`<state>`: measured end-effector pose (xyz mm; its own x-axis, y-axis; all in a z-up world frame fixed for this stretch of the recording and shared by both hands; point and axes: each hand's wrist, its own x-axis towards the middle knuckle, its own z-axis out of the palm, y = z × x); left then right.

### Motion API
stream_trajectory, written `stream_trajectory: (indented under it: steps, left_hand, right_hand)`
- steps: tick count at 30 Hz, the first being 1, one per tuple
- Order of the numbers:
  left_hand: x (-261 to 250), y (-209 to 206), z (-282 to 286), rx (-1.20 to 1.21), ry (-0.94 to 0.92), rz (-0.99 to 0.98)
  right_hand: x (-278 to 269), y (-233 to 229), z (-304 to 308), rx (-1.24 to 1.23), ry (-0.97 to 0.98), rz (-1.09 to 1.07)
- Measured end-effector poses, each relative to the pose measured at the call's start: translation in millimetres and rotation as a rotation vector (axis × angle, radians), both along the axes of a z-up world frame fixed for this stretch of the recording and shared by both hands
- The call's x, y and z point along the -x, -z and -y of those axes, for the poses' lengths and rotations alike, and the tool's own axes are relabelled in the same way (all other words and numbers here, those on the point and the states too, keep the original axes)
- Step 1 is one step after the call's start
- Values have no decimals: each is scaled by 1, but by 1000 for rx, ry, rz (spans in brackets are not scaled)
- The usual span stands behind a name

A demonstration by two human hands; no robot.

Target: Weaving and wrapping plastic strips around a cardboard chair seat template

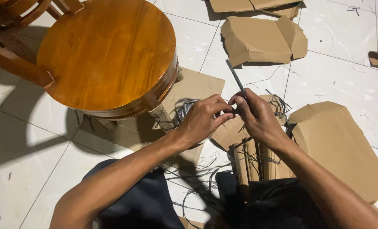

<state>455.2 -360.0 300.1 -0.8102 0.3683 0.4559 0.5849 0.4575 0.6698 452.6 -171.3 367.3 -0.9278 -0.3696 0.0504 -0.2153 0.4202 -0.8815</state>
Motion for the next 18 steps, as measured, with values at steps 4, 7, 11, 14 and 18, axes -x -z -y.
stream_trajectory:
  steps: [4, 7, 11, 14, 18]
  left_hand:
    - [5, 7, -5, -312, -49, 216]
    - [3, -7, -8, -686, 23, 432]
    - [-1, -13, -8, -840, -62, 458]
    - [3, -15, 2, -819, -78, 408]
    - [6, -22, 15, -852, -66, 404]
  right_hand:
    - [-2, 4, 4, 101, 53, -50]
    - [-6, -7, 12, 150, 24, -169]
    - [-17, -19, 27, 157, -49, -32]
    - [-13, -8, 23, 107, -59, -7]
    - [-14, -4, 24, 15, -100, 46]
